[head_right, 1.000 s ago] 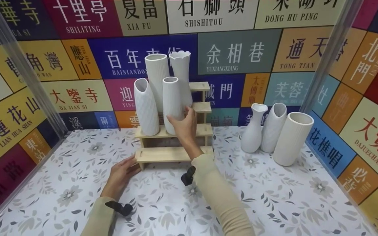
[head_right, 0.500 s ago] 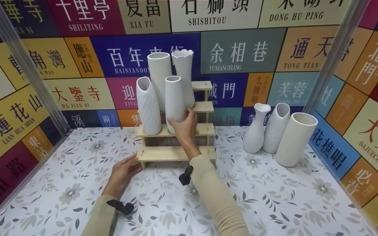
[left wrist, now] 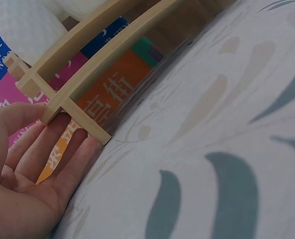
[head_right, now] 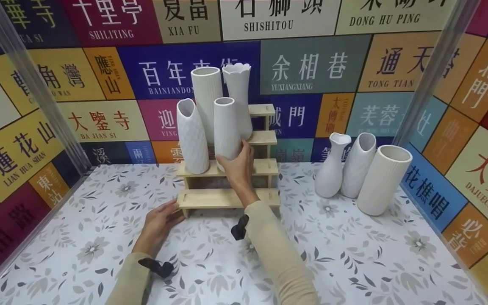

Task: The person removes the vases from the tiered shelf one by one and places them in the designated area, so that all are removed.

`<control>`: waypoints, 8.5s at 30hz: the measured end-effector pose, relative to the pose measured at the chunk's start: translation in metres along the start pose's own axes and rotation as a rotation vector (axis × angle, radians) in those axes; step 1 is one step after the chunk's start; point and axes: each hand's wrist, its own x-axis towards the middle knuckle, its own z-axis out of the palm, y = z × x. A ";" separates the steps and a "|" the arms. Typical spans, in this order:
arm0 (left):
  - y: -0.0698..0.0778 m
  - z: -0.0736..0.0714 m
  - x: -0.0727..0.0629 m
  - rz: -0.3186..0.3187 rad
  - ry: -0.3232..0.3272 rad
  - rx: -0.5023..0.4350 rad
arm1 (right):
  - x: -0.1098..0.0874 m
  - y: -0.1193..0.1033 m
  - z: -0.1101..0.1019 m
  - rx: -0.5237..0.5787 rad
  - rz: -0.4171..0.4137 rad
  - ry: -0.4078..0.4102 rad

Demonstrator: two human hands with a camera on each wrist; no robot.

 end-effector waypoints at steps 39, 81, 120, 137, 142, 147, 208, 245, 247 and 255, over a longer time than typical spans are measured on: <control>0.001 0.001 0.002 -0.064 0.015 0.030 | -0.055 0.032 -0.089 -0.007 -0.036 0.135; 0.005 0.000 0.001 -0.040 0.007 -0.017 | -0.044 0.092 -0.210 -0.226 0.160 0.570; 0.001 0.000 0.000 -0.022 0.018 0.026 | -0.046 0.134 -0.226 -0.241 0.329 0.634; 0.000 0.000 0.001 -0.038 0.010 -0.019 | -0.047 0.133 -0.229 -0.245 0.320 0.643; 0.000 0.000 0.002 -0.032 0.004 -0.024 | -0.045 0.129 -0.230 -0.250 0.338 0.640; -0.001 0.000 0.003 -0.017 0.000 -0.010 | -0.045 0.125 -0.230 -0.237 0.310 0.654; 0.001 0.003 0.003 -0.047 0.031 0.037 | -0.037 0.069 -0.228 -0.086 0.290 0.651; 0.002 0.000 0.000 -0.043 0.008 -0.002 | -0.062 0.024 -0.093 0.061 0.026 -0.017; 0.002 0.000 0.000 -0.048 0.004 -0.006 | -0.061 0.018 -0.084 0.055 0.003 -0.046; 0.002 0.001 0.002 -0.044 0.013 -0.018 | -0.047 -0.003 -0.044 -0.038 -0.121 -0.113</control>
